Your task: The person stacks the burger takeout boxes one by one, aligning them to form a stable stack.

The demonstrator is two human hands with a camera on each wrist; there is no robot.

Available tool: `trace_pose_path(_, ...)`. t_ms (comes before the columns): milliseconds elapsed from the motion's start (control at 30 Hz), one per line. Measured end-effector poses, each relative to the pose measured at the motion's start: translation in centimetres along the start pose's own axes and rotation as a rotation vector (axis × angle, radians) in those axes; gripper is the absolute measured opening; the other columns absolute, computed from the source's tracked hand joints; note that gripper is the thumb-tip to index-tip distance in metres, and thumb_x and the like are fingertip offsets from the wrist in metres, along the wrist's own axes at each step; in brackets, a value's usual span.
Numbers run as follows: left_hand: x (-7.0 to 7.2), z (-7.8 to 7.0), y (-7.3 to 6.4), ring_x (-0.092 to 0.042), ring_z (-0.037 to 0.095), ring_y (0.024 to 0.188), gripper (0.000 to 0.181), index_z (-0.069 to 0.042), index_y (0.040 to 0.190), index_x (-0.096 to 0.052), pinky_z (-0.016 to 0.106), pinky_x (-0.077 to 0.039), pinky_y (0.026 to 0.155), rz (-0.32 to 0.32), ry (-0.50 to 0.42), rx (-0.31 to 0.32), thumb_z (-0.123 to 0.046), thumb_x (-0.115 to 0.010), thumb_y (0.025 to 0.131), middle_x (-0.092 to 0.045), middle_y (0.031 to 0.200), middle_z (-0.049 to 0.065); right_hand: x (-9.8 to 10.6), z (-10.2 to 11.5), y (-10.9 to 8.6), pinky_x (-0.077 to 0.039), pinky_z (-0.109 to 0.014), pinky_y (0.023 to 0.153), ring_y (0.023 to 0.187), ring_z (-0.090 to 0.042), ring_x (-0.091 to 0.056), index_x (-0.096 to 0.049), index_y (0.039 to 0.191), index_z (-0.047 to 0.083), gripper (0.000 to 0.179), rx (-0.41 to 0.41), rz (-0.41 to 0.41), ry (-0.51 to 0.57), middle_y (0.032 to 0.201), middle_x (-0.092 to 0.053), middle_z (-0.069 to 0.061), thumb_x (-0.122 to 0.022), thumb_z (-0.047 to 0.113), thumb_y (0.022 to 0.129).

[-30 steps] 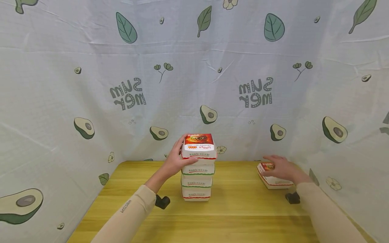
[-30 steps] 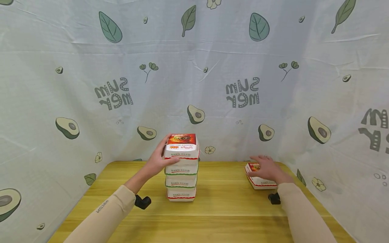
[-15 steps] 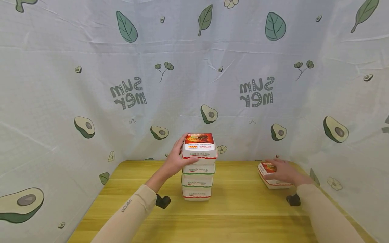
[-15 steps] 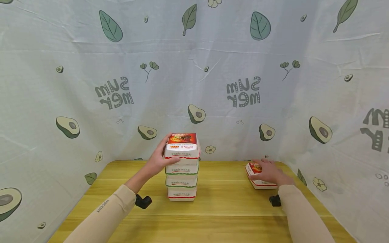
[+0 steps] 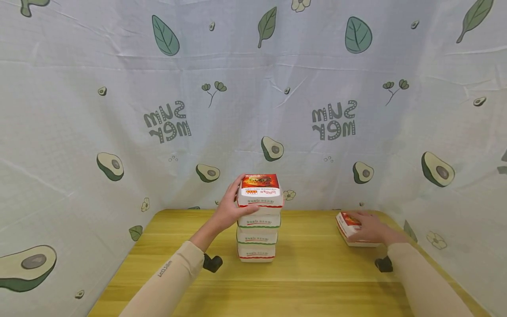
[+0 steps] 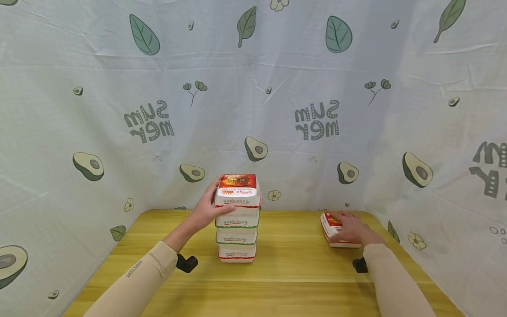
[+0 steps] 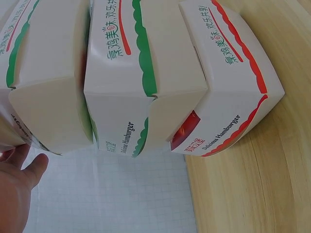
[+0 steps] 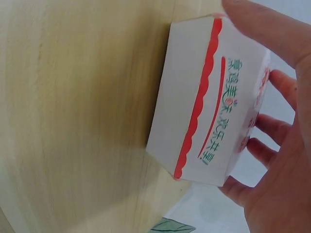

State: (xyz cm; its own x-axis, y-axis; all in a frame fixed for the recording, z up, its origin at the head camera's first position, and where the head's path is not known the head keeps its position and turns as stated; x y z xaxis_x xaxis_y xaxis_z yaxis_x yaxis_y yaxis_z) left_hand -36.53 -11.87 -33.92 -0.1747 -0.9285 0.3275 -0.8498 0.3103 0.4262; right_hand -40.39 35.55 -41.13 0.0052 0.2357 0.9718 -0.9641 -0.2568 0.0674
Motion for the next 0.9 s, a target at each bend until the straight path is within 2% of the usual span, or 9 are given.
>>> trace_pose_path(333, 0.0, -0.3, -0.1, -0.049, 0.029, 0.127, 0.097, -0.042, 0.158, -0.018, 0.049, -0.049, 0.099, 0.009, -0.013, 0.000, -0.032, -0.081, 0.086, -0.033, 0.151, 0.005, -0.2, 0.2, -0.7, -0.044, -0.063, 0.088, 0.117, -0.054, -0.041, -0.045, 0.148, 0.003, 0.102, -0.009, 0.005, -0.026, 0.143, -0.038, -0.035, -0.089, 0.039, 0.063)
trace_pose_path(567, -0.1, -0.3, 0.0, -0.046, 0.031, 0.131, 0.099, -0.035, 0.161, -0.014, 0.050, -0.047, 0.102, 0.018, -0.012, 0.022, -0.022, -0.079, 0.087, -0.030, 0.155, 0.008, -0.2, 0.7, -1.1, -0.043, -0.068, 0.092, 0.120, -0.056, -0.038, -0.046, 0.146, -0.002, 0.101, -0.023, 0.019, -0.047, 0.143, -0.039, -0.036, -0.089, 0.038, 0.064)
trace_pose_path(767, -0.1, -0.4, 0.1, -0.045, 0.032, 0.132, 0.102, -0.027, 0.163, -0.010, 0.051, -0.046, 0.103, 0.035, 0.007, 0.052, -0.018, -0.078, 0.087, -0.028, 0.156, 0.012, -0.3, 0.9, -1.2, -0.043, -0.069, 0.092, 0.120, -0.055, -0.039, -0.048, 0.143, -0.002, 0.102, -0.007, -0.001, -0.041, 0.140, -0.041, -0.035, -0.091, 0.042, 0.062)
trace_pose_path(900, 0.0, -0.7, 0.1, -0.046, 0.032, 0.131, 0.100, -0.028, 0.162, -0.012, 0.051, -0.046, 0.103, 0.031, 0.003, 0.051, -0.018, -0.078, 0.088, -0.029, 0.155, 0.012, -0.7, 0.7, -1.1, -0.041, -0.067, 0.094, 0.121, -0.053, -0.038, -0.044, 0.144, -0.001, 0.104, 0.000, -0.004, -0.014, 0.141, -0.043, -0.033, -0.091, 0.041, 0.062)
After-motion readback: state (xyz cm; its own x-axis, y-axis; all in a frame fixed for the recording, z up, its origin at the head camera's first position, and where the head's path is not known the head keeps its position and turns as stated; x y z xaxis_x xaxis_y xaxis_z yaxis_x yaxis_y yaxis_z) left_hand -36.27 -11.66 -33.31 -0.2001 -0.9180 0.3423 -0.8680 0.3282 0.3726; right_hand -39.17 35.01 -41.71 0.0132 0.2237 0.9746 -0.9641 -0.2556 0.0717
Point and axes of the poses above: each hand's wrist, its own y-axis towards the middle knuckle, its own x-axis out of the back of the hand, z = x × y, the point moved 2 cm from there along y, towards the middle knuckle
